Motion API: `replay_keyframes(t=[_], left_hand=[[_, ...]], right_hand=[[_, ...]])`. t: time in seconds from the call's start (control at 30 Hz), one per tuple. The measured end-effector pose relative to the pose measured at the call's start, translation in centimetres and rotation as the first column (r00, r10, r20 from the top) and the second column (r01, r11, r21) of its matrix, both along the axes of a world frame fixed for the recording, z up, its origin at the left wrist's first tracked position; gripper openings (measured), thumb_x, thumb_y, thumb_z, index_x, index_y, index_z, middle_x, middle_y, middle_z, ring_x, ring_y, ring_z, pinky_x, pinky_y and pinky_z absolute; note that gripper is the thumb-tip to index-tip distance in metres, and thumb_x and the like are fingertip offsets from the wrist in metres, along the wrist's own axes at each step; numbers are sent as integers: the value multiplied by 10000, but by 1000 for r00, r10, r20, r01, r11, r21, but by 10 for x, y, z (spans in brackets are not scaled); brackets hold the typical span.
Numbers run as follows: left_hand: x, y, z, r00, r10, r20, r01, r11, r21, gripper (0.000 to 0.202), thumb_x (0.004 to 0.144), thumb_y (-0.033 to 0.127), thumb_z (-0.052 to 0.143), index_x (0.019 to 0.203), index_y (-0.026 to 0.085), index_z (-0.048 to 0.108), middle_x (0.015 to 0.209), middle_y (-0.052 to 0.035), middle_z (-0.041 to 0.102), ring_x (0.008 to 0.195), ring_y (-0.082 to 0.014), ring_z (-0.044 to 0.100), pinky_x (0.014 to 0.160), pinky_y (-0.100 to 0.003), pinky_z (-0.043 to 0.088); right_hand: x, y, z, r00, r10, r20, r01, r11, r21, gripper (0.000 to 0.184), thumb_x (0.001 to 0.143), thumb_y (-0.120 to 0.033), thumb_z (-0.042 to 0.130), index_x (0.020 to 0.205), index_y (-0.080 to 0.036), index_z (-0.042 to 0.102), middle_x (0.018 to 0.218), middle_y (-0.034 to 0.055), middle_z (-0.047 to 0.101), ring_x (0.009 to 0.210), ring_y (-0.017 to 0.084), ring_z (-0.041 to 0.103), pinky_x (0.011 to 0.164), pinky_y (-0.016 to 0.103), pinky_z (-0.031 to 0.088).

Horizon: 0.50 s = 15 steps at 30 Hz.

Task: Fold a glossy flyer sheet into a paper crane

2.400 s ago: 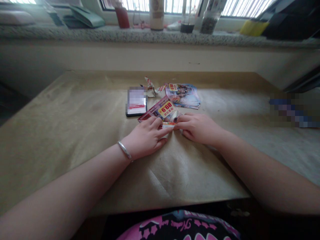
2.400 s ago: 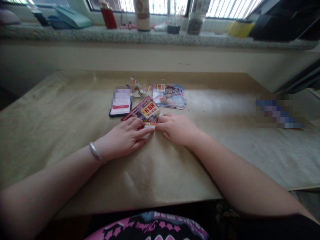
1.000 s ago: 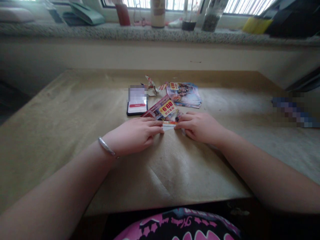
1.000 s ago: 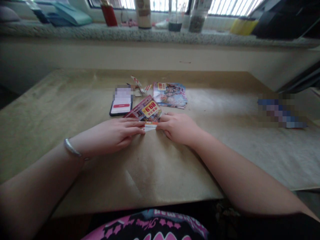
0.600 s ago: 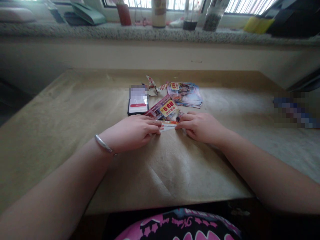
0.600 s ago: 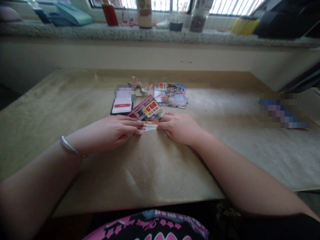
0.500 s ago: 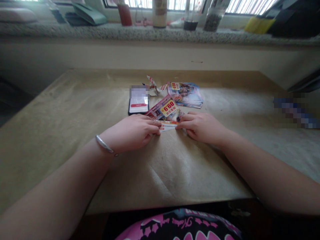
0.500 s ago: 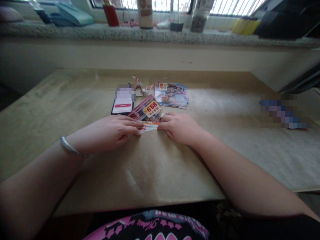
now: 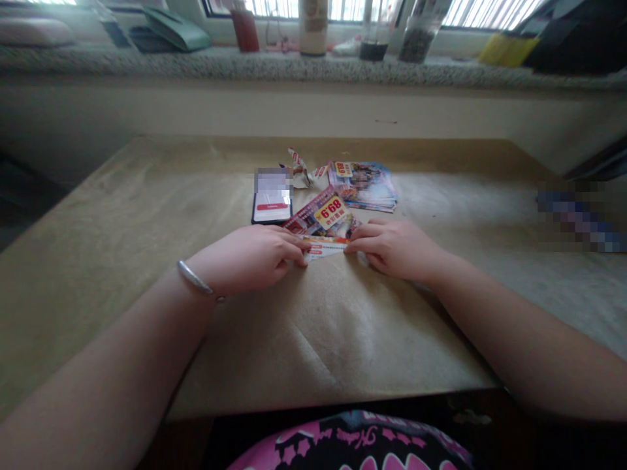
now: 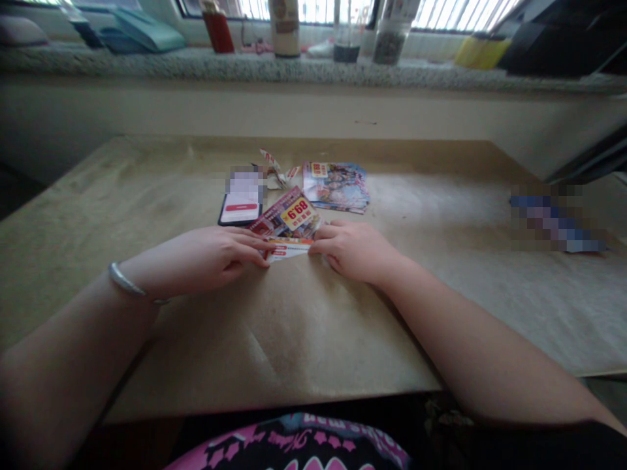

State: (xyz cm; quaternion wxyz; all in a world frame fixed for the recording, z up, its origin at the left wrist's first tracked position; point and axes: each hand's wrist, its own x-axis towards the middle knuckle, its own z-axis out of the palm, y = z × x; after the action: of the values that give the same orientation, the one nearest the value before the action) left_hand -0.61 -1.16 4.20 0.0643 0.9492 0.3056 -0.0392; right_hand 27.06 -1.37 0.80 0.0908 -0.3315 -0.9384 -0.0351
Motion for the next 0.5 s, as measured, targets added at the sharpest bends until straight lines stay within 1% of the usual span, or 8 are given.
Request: replay_keyframes(t=[0.13, 0.23, 0.37, 0.5], left_hand=[[-2, 2, 0, 1000, 27, -2, -27, 999, -33, 379, 845, 144, 462, 1054, 300, 737, 1291, 69, 642, 1218, -149, 587, 1126, -318, 399], [-3, 4, 0, 999, 47, -9, -48, 997, -69, 361, 869, 167, 449, 1029, 296, 745, 1247, 75, 670, 1188, -143, 605, 1093, -290, 418], [-5, 7, -1, 999, 40, 8, -39, 995, -88, 347, 870, 171, 451, 987, 293, 753, 1197, 87, 695, 1164, -140, 617, 1049, -270, 437], [-6, 7, -2, 999, 37, 40, -34, 996, -78, 336, 858, 164, 462, 970, 284, 756, 1172, 81, 707, 1141, -145, 629, 1036, -271, 442]], right_hand=[[4, 1, 0, 1000, 5, -3, -5, 1000, -12, 338, 843, -135, 472, 1019, -249, 737, 1044, 36, 717, 917, 201, 625, 733, 299, 453], [8, 3, 0, 1000, -13, -2, 13, 1000, -20, 335, 843, -133, 471, 995, -256, 742, 1062, 32, 718, 920, 198, 637, 727, 296, 456], [12, 3, 2, 999, -32, 0, 32, 999, -21, 332, 834, -133, 479, 974, -260, 751, 1058, 28, 727, 896, 187, 656, 719, 287, 458], [17, 4, 4, 995, -95, 2, 95, 994, -53, 324, 833, -136, 467, 906, -246, 763, 994, 30, 737, 838, 174, 666, 690, 282, 454]])
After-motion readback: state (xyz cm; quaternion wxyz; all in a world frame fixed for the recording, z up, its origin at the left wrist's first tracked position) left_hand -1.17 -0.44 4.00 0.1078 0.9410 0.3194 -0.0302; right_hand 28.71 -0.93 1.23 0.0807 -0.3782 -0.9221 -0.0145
